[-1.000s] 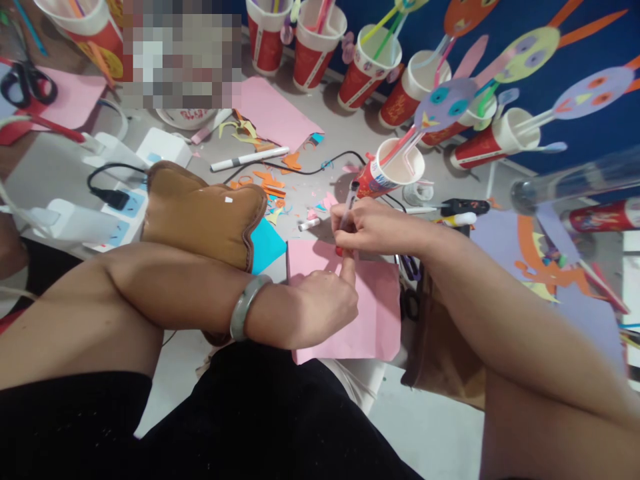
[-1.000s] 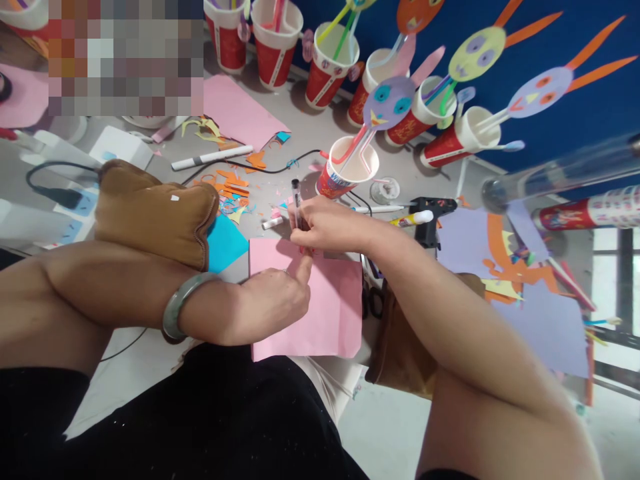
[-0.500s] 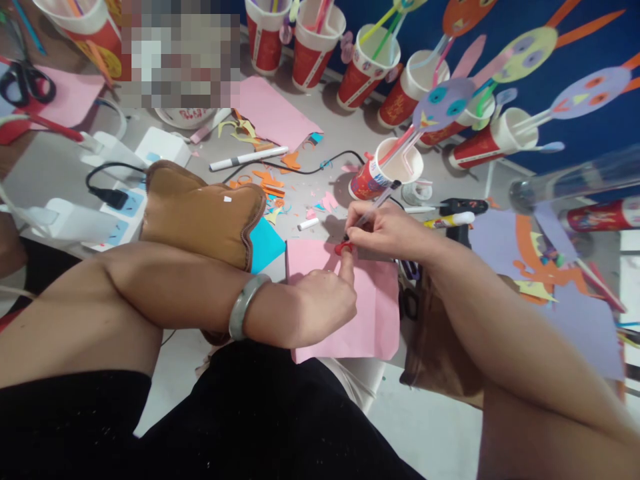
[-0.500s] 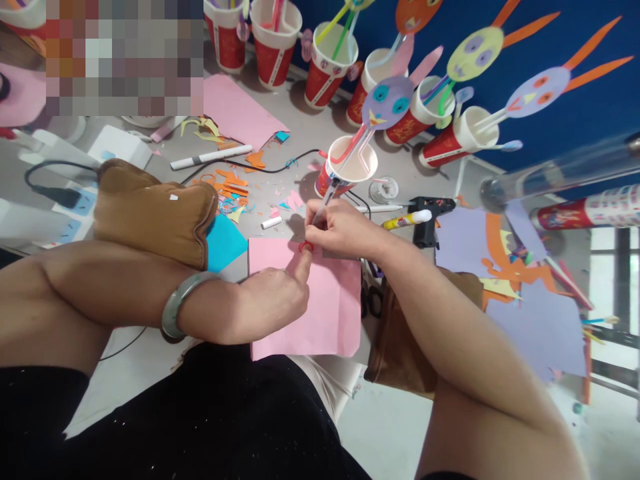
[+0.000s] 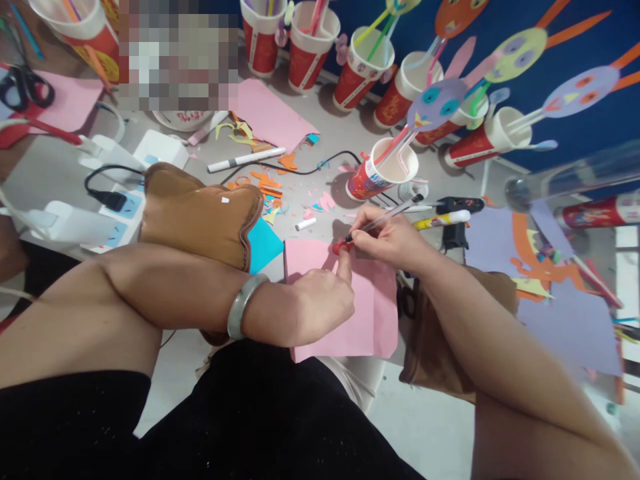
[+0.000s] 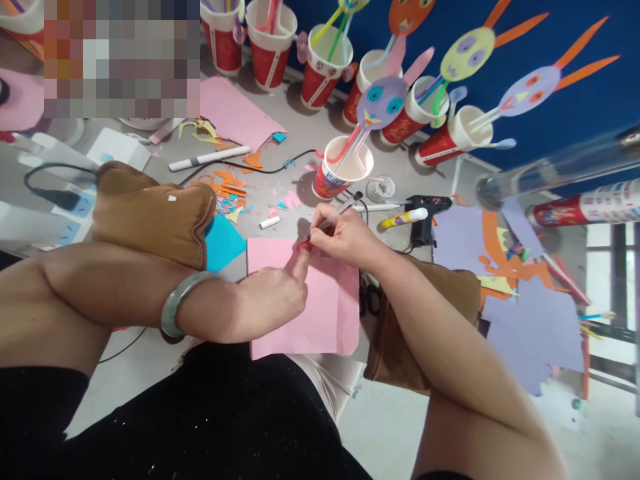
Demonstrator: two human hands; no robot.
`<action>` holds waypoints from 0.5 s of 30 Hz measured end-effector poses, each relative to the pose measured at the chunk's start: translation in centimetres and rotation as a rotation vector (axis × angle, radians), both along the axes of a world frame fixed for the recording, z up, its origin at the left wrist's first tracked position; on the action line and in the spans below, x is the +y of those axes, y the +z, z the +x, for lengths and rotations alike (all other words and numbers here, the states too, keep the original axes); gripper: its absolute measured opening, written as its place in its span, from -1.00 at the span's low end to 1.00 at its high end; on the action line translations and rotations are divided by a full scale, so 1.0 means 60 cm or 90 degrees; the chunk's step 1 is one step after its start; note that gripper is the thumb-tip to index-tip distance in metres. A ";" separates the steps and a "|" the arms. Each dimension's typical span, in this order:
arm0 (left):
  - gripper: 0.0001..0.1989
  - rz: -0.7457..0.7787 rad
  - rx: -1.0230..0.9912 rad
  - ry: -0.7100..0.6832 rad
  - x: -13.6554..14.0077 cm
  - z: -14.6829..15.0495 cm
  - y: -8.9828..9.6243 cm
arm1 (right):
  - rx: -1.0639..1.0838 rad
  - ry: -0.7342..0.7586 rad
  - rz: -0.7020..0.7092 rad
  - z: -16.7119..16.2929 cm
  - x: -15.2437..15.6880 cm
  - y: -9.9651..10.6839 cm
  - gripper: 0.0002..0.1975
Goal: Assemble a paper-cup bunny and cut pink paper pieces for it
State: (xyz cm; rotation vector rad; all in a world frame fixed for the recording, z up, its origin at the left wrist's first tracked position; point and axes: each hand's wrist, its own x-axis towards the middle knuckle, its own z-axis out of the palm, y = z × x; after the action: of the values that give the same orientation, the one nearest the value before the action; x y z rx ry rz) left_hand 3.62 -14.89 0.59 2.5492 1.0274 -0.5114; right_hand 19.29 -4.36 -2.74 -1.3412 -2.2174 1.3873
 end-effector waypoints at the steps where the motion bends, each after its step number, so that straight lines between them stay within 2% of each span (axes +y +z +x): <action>1: -0.46 -0.006 0.002 -0.001 0.001 0.000 0.002 | 0.001 -0.006 0.005 0.001 -0.002 0.000 -0.86; 6: -0.46 -0.047 0.017 -0.004 0.005 0.000 0.009 | 0.003 -0.037 0.027 0.007 -0.014 -0.003 -0.84; 11: -0.44 -0.028 -0.003 0.014 0.001 -0.001 0.002 | 0.022 -0.091 0.020 0.011 -0.025 -0.011 -0.85; 15: -0.45 -0.027 -0.001 0.022 -0.002 -0.001 -0.003 | 0.017 -0.093 0.043 0.013 -0.029 -0.007 -0.87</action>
State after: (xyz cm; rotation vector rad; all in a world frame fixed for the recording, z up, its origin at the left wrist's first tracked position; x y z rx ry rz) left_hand 3.55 -15.01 0.39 2.4911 1.0465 -0.5158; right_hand 20.05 -6.07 -3.18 -1.4210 -2.0834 1.2615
